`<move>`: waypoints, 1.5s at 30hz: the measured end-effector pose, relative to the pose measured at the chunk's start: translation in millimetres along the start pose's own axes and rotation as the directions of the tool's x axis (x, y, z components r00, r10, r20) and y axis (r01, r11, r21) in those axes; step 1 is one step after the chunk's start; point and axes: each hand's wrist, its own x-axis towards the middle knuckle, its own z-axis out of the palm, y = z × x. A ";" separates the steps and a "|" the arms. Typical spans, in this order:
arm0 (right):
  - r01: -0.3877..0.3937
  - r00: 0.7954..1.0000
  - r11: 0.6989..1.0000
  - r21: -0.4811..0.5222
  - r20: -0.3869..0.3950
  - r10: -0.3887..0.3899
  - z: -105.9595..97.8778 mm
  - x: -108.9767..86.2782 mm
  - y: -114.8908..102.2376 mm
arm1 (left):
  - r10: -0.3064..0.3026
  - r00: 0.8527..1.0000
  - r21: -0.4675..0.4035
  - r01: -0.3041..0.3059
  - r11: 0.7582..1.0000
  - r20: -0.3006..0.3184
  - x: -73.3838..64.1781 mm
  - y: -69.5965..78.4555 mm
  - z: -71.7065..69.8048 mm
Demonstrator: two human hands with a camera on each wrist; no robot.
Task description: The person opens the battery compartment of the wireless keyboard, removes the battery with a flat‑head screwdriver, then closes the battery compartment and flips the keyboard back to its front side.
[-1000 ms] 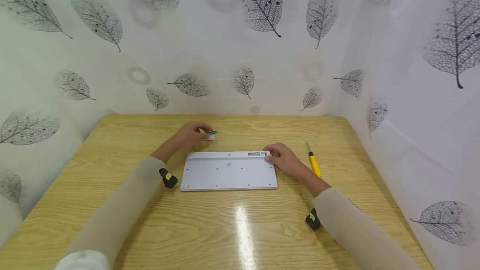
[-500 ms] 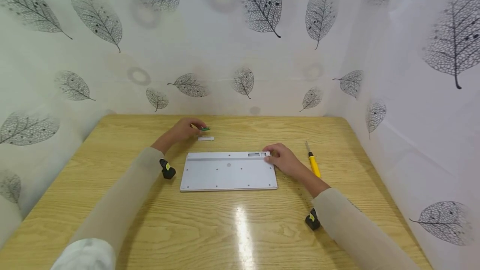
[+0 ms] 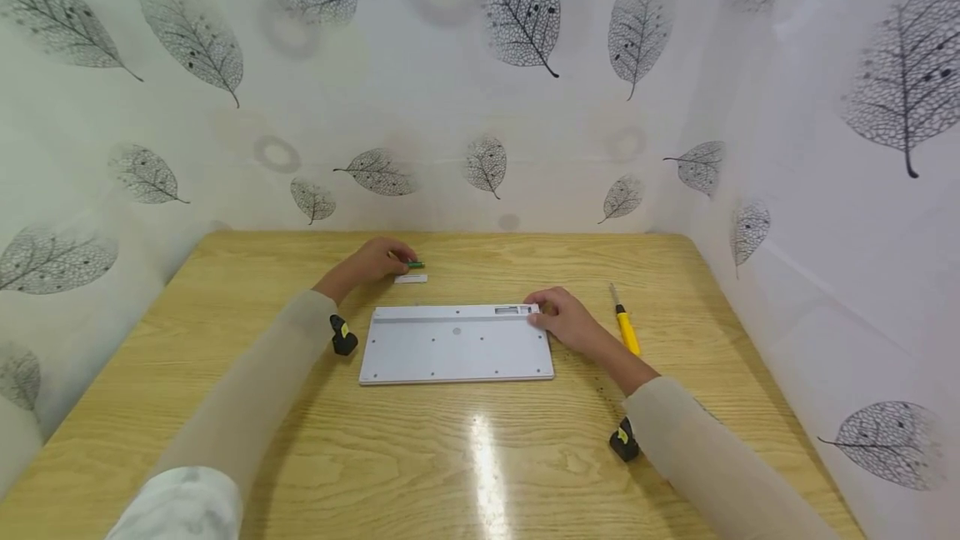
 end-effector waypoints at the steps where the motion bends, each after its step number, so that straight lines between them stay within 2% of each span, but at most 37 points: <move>1: 0.006 1.000 1.000 0.000 -0.002 -0.006 0.3 0.1 0.0 | -0.005 1.000 0.002 0.005 1.000 0.004 -0.1 0.2 0.3; 22: -0.017 1.000 1.000 0.007 0.004 0.017 0.2 0.5 -1.2 | 0.016 1.000 0.033 -0.015 0.999 -0.012 1.6 1.0 3.1; 45: -0.010 1.000 1.000 0.000 0.005 0.010 0.9 1.2 -0.6 | 0.021 1.000 0.011 -0.021 1.000 -0.007 0.6 -1.2 1.4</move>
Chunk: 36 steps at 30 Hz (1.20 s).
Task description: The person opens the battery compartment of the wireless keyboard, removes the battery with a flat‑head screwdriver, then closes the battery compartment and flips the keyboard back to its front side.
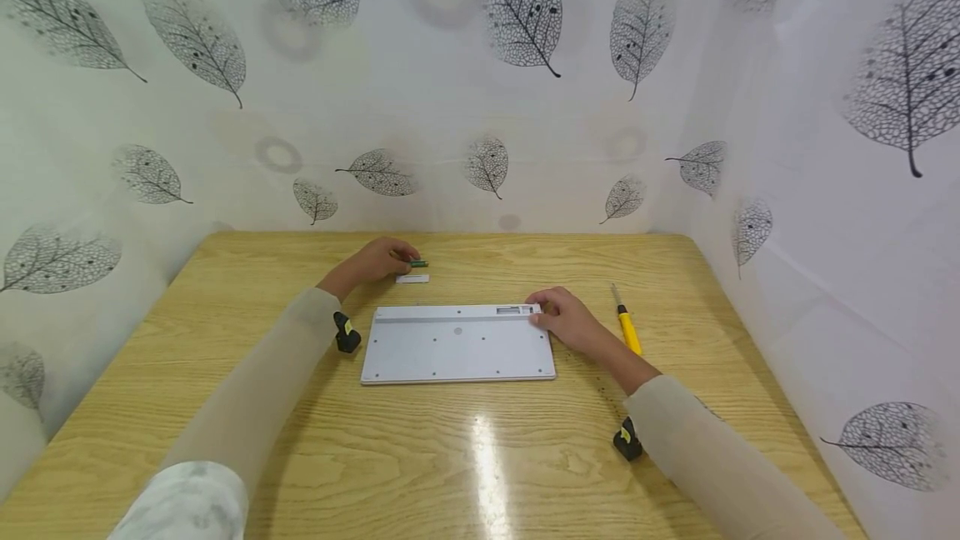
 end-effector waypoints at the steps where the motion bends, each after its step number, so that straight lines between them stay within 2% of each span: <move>1: 0.000 1.000 1.000 -0.002 0.000 0.000 0.0 0.0 0.2 | 0.003 1.000 -0.002 -0.003 1.000 -0.002 -0.3 0.3 -0.3; 9: -0.014 1.000 1.000 0.006 -0.001 0.014 -0.3 -0.2 0.1 | -0.001 1.000 -0.048 0.000 0.999 -0.013 -2.8 -1.0 -2.7; 14: 0.013 1.000 1.000 -0.003 0.005 -0.013 -0.6 -0.2 -0.5 | -0.032 0.999 -0.077 0.030 0.997 -0.036 -3.6 -2.2 -4.4; 18: 0.025 1.000 1.000 -0.012 0.003 -0.025 -0.6 0.0 -0.3 | -0.034 0.999 -0.081 0.031 0.996 -0.037 -6.5 2.6 -3.7; 27: 0.019 1.000 1.000 -0.004 0.007 -0.018 -0.5 0.1 1.7 | 0.061 0.998 -0.097 -0.064 0.993 -0.033 -16.0 25.6 9.5; 31: 0.017 1.000 1.000 0.001 0.006 -0.017 -0.7 -0.1 1.5 | 0.051 0.998 -0.088 -0.054 0.995 -0.037 -19.6 31.5 15.5; 36: 0.022 1.000 1.000 0.004 0.012 -0.022 -1.1 0.1 1.6 | 0.025 0.999 -0.076 -0.028 0.997 -0.028 -22.8 28.1 19.7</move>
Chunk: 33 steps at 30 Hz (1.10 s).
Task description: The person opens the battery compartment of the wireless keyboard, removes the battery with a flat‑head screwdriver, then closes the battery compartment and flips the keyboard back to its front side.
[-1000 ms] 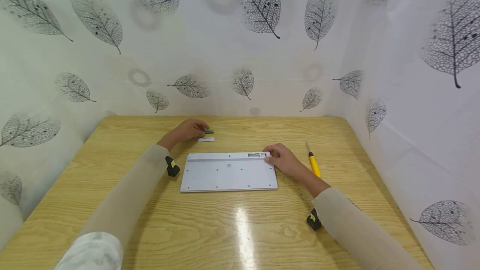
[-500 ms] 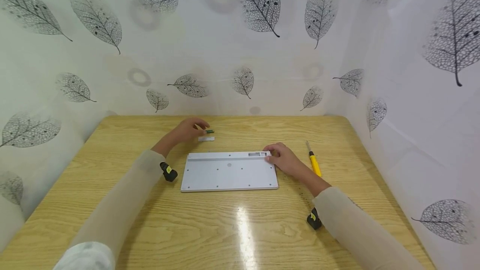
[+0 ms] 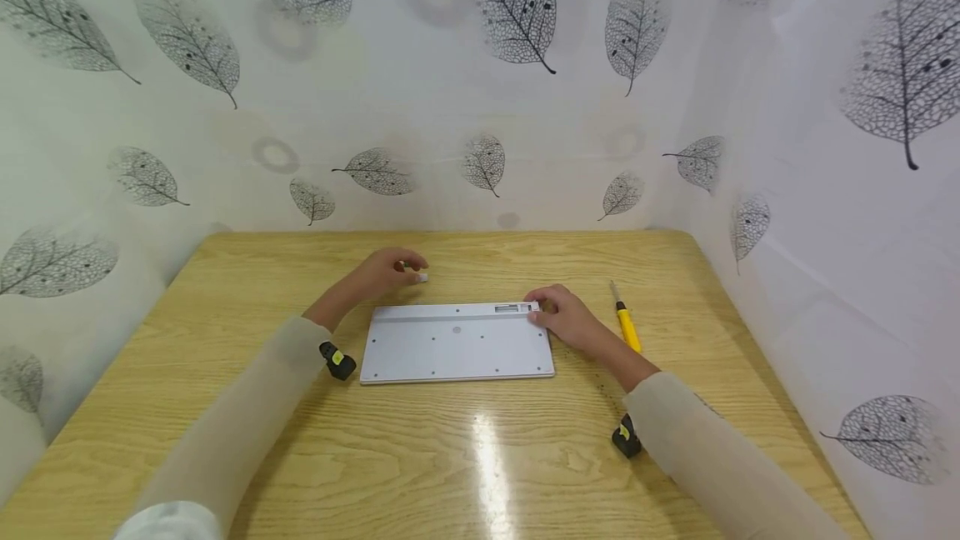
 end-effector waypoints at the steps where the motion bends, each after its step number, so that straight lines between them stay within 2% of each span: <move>1: 0.001 1.000 1.000 -0.002 0.001 -0.001 0.1 0.1 0.3 | -0.005 1.000 0.004 0.005 1.000 0.001 -0.5 -1.9 0.1; 9: -0.019 1.000 1.000 0.008 -0.003 0.019 -0.2 0.0 0.4 | -0.058 0.998 -0.002 0.058 0.998 -0.007 -2.0 -17.2 -3.5; 17: -0.010 1.000 1.000 0.020 -0.002 0.010 0.5 -0.1 -1.7 | -0.074 0.997 0.027 0.074 0.997 -0.001 2.9 -23.7 -4.7; 21: -0.005 1.000 1.000 0.014 0.006 0.005 -3.4 -9.5 -25.0 | -0.065 0.998 0.049 0.065 0.997 0.003 4.2 -24.9 -4.9; 23: -0.011 1.000 1.000 0.009 0.010 0.011 -3.4 -9.5 -25.6 | -0.063 0.998 0.063 0.063 0.996 0.004 4.0 -24.6 -4.7; 24: -0.010 1.000 1.000 0.011 0.011 0.009 -3.2 -9.8 -25.5 | -0.067 0.998 0.068 0.066 0.996 0.004 3.7 -24.0 -4.5; 28: -0.014 1.000 1.000 0.014 0.004 0.014 0.8 -1.0 -2.9 | -0.071 0.997 0.091 0.071 0.993 0.002 2.5 -22.0 -4.1; 33: -0.017 1.000 1.000 0.009 0.002 0.017 0.0 -0.7 -0.9 | -0.078 0.997 0.092 0.077 0.993 0.006 1.2 -20.9 -4.8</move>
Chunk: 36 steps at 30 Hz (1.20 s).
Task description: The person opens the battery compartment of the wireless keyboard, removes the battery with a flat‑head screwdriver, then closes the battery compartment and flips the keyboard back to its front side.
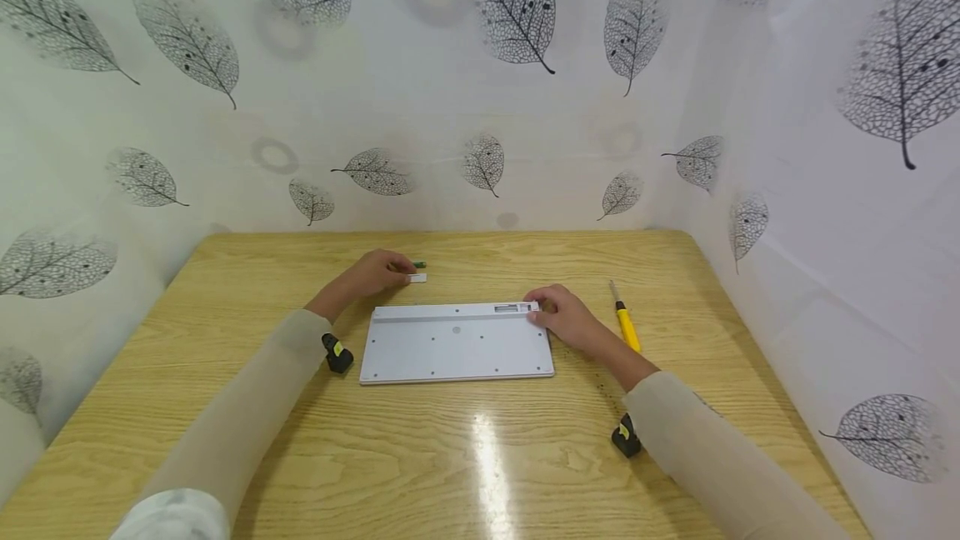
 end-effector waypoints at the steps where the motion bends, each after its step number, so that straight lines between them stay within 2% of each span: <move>1: -0.004 1.000 1.000 -0.001 -0.001 0.004 -0.1 0.0 -0.5 | -0.001 1.000 0.000 0.001 1.000 0.002 -0.1 -0.1 -0.3; 11: -0.019 1.000 1.000 -0.015 -0.014 0.018 1.1 1.9 -2.2 | 0.028 1.000 -0.029 -0.027 0.999 0.012 -1.3 -0.3 -3.2; 23: -0.025 1.000 1.000 0.009 -0.003 0.025 3.0 3.0 -3.4 | 0.022 0.999 -0.055 -0.020 0.998 0.044 -6.2 0.5 -6.6; 30: -0.031 0.999 0.999 0.006 -0.014 0.032 2.3 0.9 -2.8 | 0.052 0.998 -0.095 -0.047 0.994 0.045 -6.3 13.3 -7.6; 36: -0.033 0.999 0.999 -0.006 -0.019 0.033 0.3 -1.1 -2.5 | 0.090 0.995 -0.099 -0.084 0.991 0.053 -2.4 30.2 -1.9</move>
